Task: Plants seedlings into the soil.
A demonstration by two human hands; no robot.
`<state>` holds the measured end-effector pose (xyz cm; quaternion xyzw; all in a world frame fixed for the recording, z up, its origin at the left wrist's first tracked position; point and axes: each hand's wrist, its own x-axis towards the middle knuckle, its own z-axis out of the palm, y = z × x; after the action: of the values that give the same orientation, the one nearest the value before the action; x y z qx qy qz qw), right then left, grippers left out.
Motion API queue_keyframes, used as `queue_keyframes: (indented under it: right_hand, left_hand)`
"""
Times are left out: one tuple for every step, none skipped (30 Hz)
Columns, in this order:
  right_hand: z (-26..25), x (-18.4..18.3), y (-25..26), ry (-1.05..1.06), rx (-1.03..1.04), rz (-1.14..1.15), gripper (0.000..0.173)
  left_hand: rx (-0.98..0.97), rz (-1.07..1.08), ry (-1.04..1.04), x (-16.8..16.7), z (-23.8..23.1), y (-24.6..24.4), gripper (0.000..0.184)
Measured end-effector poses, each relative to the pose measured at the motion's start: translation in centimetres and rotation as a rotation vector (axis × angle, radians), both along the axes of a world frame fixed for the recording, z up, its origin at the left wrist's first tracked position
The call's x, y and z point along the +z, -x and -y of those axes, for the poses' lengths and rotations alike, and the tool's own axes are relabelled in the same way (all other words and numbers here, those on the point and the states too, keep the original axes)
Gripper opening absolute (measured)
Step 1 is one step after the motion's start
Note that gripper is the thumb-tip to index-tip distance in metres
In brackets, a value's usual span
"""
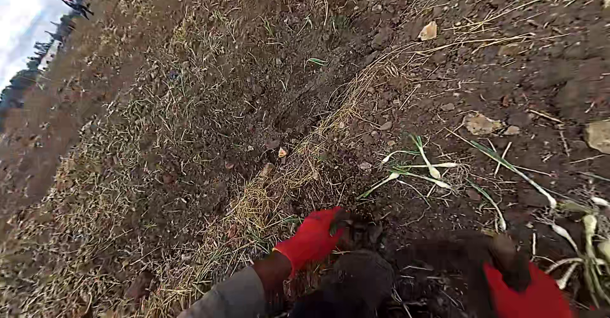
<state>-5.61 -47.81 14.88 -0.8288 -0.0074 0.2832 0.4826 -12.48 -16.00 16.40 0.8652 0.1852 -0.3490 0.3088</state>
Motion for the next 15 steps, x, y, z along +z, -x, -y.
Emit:
queue_keyframes:
  right_hand:
    - [-1.2, -2.2, 0.4, 0.09, 0.015, -0.057, 0.053]
    - [-1.9, -2.7, 0.1, 0.146, 0.04, -0.09, 0.053]
    - [-2.3, -1.9, -0.7, 0.159, 0.059, -0.109, 0.053]
    - [-2.6, -0.3, -1.5, 0.122, 0.06, -0.112, 0.05]
    - [-3.0, 1.6, -2.1, 0.003, 0.042, -0.089, 0.045]
    - [-3.3, 3.3, -2.6, -0.162, 0.009, -0.081, 0.041]
    - [-3.5, 4.7, -3.0, -0.295, 0.001, -0.062, 0.039]
    - [-3.7, 5.3, -3.3, -0.358, 0.016, -0.005, 0.036]
    - [-4.5, 4.8, -3.6, -0.333, 0.025, 0.067, 0.036]
    - [-5.7, 3.3, -3.9, -0.216, 0.048, 0.111, 0.038]
    - [-6.9, 1.2, -3.8, -0.037, 0.103, 0.103, 0.043]
    - [-8.3, -1.1, -3.9, 0.128, 0.178, 0.038, 0.048]
    - [-9.7, -2.6, -4.5, 0.217, 0.237, -0.057, 0.047]
    - [-10.7, -2.7, -5.6, 0.272, 0.267, -0.106, 0.042]
    - [-11.7, -1.5, -7.2, 0.26, 0.269, -0.088, 0.039]
  left_hand:
    - [0.02, -0.056, -0.013, -0.4, -0.7, 0.2, 0.048]
    - [0.042, -0.066, -0.029, -1.1, -1.3, 0.8, 0.048]
    - [0.062, -0.041, -0.049, -2.1, -1.9, 1.4, 0.046]
    - [0.083, -0.027, -0.07, -3.0, -2.5, 2.3, 0.044]
    - [0.101, -0.039, -0.092, -3.5, -3.3, 3.3, 0.043]
    - [0.114, -0.075, -0.118, -3.7, -4.2, 3.9, 0.041]
    - [0.127, -0.119, -0.144, -3.7, -5.0, 4.4, 0.04]
    - [0.143, -0.154, -0.163, -3.6, -5.7, 4.6, 0.039]
    - [0.165, -0.164, -0.175, -3.6, -6.4, 4.3, 0.038]
    - [0.19, -0.143, -0.191, -3.8, -7.1, 4.0, 0.036]
    - [0.221, -0.085, -0.198, -4.0, -7.8, 3.6, 0.034]
    - [0.253, -0.005, -0.197, -4.1, -8.3, 3.1, 0.03]
    - [0.284, 0.082, -0.184, -4.1, -8.5, 2.4, 0.027]
    - [0.317, 0.181, -0.161, -4.2, -8.2, 1.6, 0.023]
    - [0.346, 0.259, -0.134, -4.5, -7.8, 0.6, 0.021]
